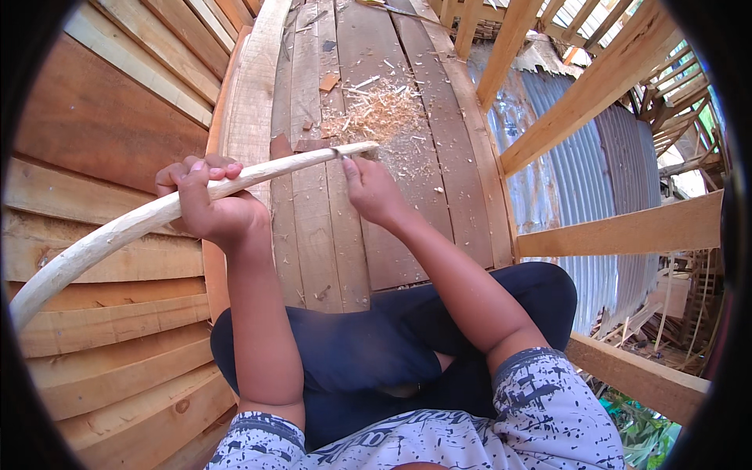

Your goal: The person sits cross-legged on a wooden floor and uses a knife to carve a long, curved piece of wood. They hold the wood with their left hand and shave thin layers from the surface with their right hand, creating wood shavings that fall onto the floor.

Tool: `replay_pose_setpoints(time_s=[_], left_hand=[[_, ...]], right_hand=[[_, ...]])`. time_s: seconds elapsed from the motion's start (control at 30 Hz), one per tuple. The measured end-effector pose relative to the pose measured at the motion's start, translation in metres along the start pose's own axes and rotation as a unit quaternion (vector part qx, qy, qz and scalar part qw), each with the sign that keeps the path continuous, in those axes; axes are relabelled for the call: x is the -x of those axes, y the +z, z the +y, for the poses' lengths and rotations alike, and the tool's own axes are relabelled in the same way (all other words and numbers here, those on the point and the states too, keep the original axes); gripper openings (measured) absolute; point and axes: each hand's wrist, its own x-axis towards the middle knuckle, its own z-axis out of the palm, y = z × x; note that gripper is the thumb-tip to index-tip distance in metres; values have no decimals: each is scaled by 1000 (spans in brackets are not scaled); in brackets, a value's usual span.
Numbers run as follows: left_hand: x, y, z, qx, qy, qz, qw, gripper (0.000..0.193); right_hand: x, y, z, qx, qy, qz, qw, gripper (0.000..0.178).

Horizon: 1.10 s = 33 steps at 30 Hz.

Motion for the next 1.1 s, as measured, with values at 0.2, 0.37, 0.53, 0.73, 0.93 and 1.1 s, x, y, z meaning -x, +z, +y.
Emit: replay_pose_setpoints(time_s=[0.2, 0.37, 0.53, 0.73, 0.93, 1.1], left_hand=[[3, -2, -3, 17, -1, -40, 999, 18], [4, -2, -5, 25, -7, -67, 997, 18], [1, -6, -4, 33, 6, -66, 997, 17], [3, -2, -7, 25, -13, -82, 996, 17], [2, -5, -3, 31, -22, -63, 997, 18], [-3, -6, -3, 40, -4, -56, 998, 19]], right_hand=[[0, -3, -2, 40, -5, 16, 999, 47], [-6, -3, 18, -13, -7, 36, 999, 44], [3, 0, -13, 33, -31, 34, 998, 44], [-10, 8, 38, 23, 26, 71, 997, 48], [-2, 3, 21, 9, -20, 43, 999, 44], [-2, 6, -1, 8, -15, 37, 999, 45]])
